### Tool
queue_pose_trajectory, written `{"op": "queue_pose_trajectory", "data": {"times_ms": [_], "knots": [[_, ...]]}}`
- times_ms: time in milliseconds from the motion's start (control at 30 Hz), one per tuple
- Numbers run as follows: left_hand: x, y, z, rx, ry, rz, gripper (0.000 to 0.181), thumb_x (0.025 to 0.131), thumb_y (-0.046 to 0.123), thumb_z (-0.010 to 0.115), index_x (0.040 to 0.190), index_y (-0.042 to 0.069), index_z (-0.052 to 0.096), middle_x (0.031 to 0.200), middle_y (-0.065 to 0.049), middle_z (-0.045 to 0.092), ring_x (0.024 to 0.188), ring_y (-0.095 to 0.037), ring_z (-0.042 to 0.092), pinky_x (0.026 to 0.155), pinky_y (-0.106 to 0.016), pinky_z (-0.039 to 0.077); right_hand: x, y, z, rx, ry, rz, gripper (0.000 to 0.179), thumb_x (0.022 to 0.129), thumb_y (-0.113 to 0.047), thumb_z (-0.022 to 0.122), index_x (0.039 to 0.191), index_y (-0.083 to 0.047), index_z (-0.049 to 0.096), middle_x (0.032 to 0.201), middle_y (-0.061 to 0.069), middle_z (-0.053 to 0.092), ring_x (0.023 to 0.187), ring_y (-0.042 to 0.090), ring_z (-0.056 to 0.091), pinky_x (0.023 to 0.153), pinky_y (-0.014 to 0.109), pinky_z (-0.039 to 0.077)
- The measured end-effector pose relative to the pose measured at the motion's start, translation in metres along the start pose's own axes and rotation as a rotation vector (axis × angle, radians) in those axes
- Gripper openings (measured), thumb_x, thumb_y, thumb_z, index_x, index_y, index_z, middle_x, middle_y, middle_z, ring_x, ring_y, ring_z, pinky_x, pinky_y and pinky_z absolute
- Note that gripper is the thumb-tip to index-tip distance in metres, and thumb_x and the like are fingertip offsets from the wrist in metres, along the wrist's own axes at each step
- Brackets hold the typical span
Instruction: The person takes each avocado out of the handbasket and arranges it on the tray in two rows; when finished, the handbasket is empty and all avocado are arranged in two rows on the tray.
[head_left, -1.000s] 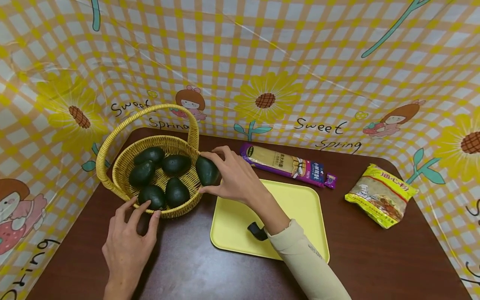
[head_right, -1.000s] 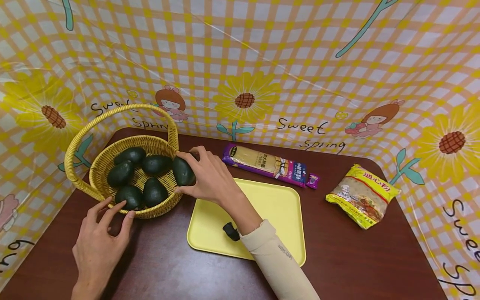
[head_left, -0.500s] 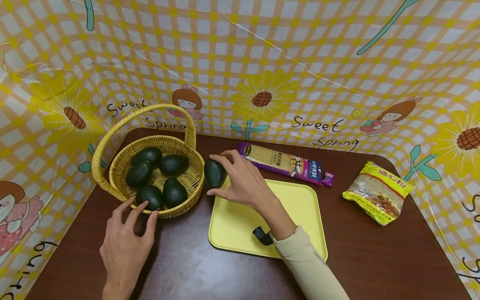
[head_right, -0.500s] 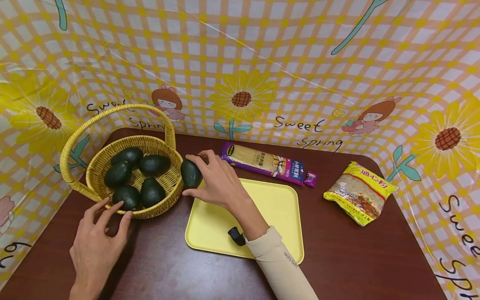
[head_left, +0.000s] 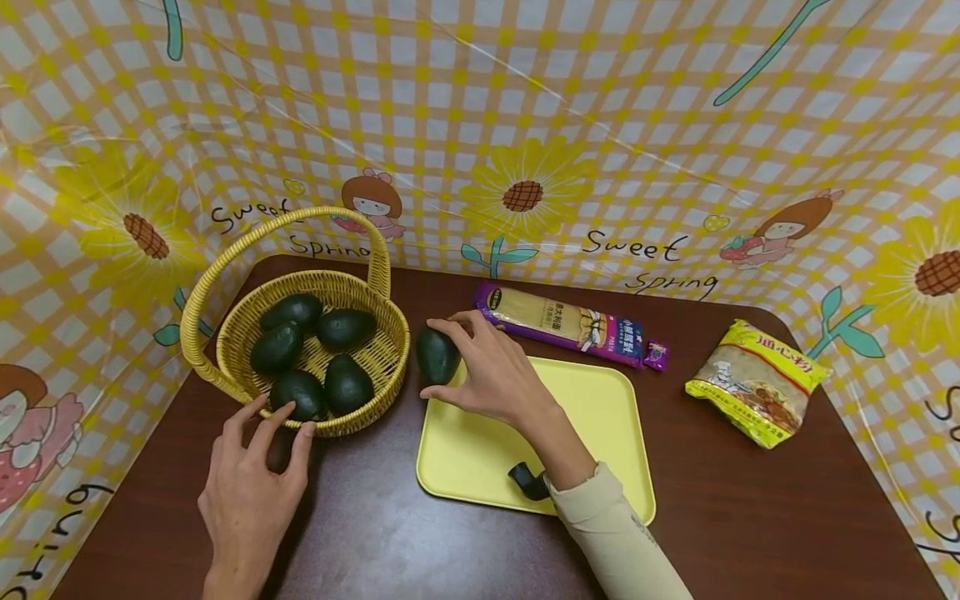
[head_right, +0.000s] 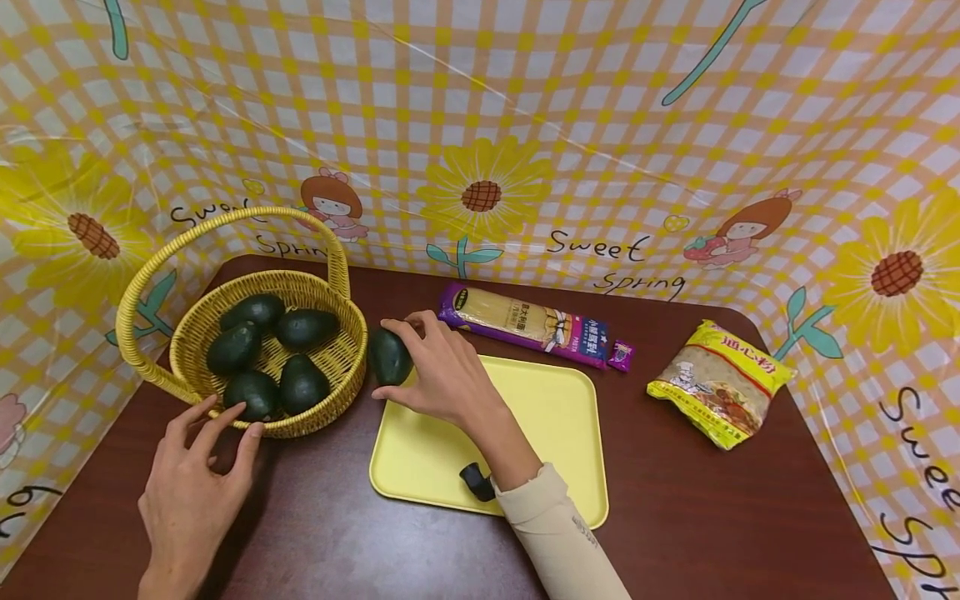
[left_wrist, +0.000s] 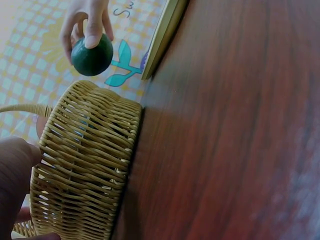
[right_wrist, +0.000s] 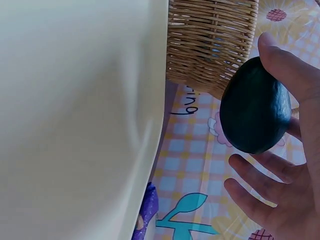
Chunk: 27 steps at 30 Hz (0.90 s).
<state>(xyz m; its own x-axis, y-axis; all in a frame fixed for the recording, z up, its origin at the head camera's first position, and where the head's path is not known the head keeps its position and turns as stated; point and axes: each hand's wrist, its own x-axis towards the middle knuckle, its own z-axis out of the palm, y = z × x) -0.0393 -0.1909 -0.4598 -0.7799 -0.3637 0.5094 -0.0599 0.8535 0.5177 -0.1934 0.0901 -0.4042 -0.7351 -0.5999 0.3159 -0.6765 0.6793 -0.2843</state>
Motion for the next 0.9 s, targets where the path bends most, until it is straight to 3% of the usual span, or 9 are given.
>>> {"op": "queue_pose_trajectory", "data": {"times_ms": [533, 900], "knots": [[-0.002, 0.000, -0.002, -0.002, -0.002, -0.002, 0.036, 0.097, 0.035, 0.082, 0.125, 0.013, 0.081, 0.144, -0.012, 0.064, 0.097, -0.039, 0.064, 0.054, -0.060, 0.052, -0.013, 0.004, 0.006, -0.003, -0.021, 0.019, 0.092, 0.080, -0.060, 0.093, 0.155, -0.023, 0.056, 0.138, 0.008, 0.056, 0.091, 0.022, 0.061, 0.068, 0.035, 0.052], [0.000, 0.001, -0.001, -0.008, 0.003, 0.004, 0.036, 0.097, 0.035, 0.082, 0.126, 0.013, 0.081, 0.144, -0.013, 0.064, 0.097, -0.040, 0.064, 0.057, -0.061, 0.053, -0.022, 0.012, 0.007, 0.001, -0.048, 0.048, 0.091, 0.080, -0.059, 0.093, 0.155, -0.023, 0.055, 0.138, 0.010, 0.055, 0.097, 0.024, 0.062, 0.071, 0.038, 0.054]]}}
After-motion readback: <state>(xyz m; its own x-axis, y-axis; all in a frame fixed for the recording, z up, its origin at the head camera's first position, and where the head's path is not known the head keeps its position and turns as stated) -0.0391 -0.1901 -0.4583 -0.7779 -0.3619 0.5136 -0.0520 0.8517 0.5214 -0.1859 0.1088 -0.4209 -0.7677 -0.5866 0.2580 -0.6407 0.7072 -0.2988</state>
